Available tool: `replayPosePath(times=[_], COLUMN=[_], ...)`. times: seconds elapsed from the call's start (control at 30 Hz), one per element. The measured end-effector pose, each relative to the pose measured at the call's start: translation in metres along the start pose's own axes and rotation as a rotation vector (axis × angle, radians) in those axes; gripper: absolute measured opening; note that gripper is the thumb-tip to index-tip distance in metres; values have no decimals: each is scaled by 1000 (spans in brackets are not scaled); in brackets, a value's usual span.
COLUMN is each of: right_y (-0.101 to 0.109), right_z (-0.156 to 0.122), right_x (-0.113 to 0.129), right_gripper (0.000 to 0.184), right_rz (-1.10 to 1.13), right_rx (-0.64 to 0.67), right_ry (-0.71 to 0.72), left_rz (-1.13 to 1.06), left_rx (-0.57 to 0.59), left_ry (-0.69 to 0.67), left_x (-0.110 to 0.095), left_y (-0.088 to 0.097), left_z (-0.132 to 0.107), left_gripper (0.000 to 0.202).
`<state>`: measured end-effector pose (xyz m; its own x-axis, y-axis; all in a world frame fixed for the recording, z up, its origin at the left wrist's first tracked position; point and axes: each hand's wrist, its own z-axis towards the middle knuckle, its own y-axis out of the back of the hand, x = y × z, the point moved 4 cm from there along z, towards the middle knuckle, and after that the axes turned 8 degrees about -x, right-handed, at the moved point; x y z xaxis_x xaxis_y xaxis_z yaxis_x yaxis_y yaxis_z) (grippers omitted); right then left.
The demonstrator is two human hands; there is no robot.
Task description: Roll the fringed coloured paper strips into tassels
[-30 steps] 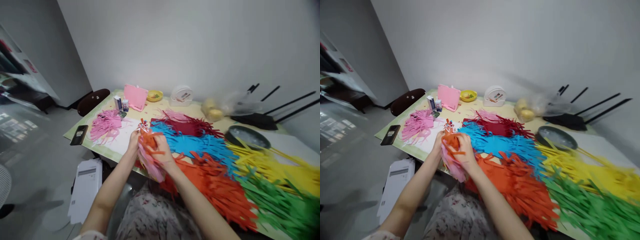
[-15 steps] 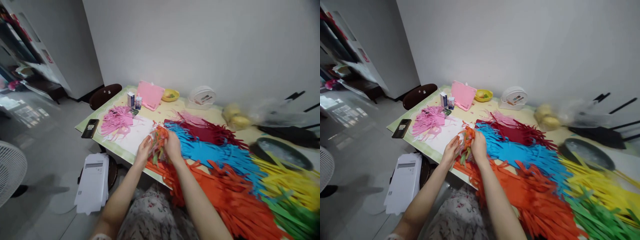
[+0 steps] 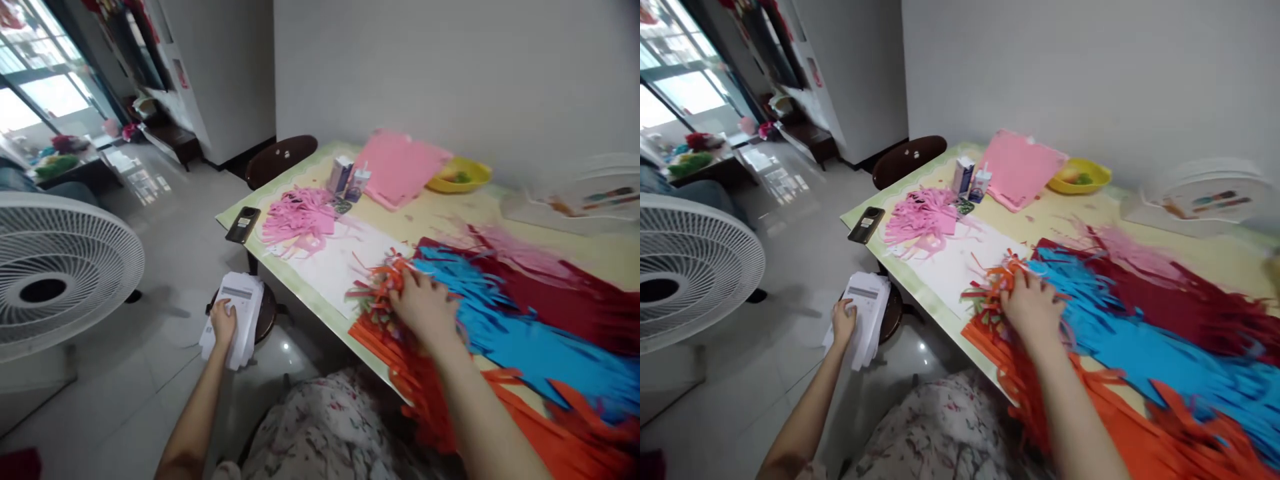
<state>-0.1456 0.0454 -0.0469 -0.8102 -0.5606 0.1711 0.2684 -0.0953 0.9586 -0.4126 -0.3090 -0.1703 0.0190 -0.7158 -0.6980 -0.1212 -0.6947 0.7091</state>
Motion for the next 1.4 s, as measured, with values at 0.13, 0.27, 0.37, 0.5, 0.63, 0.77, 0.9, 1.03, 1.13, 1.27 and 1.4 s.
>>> replayPosePath(times=[0.13,0.27,0.37,0.5,0.63,0.77,0.9,1.03,1.13,1.27,1.4], right_y=[23,62,88,105,104,100,101,95,87,86,85], right_z=[4,-9,-29,-55,-76,-96,-112,-119,-121,-131,-174], right_x=[4,20,37,64,86,102,130,154,133,49,-30], right_gripper=[68,70,64,63,50,42,40,56,44,33,44], right_rz=[68,122,153,243,353,498,633,738,797,975,1177], right_rx=[70,-194,-428,-535,-487,-398,-274,93,367,248,68], right_ry=[-85,-16,149,305,391,466,571,633,531,143,-268], left_rz=[304,503,619,740,772,733,699,669,494,-6,-392], left_rx=[-19,25,24,-28,-33,19,81,135,240,0,-92], left_ry=[131,193,199,170,86,-146,-518,-1276,-1628,-1668,-1291], left_x=[62,90,93,79,49,1,-78,-181,-230,-261,-276], left_y=[7,-5,-9,-2,20,77,145,151,119,85,61], left_z=[17,23,26,23,15,3,-25,-99,-163,-212,-213], left_gripper=[70,86,77,41,35,33,32,30,24,32,35])
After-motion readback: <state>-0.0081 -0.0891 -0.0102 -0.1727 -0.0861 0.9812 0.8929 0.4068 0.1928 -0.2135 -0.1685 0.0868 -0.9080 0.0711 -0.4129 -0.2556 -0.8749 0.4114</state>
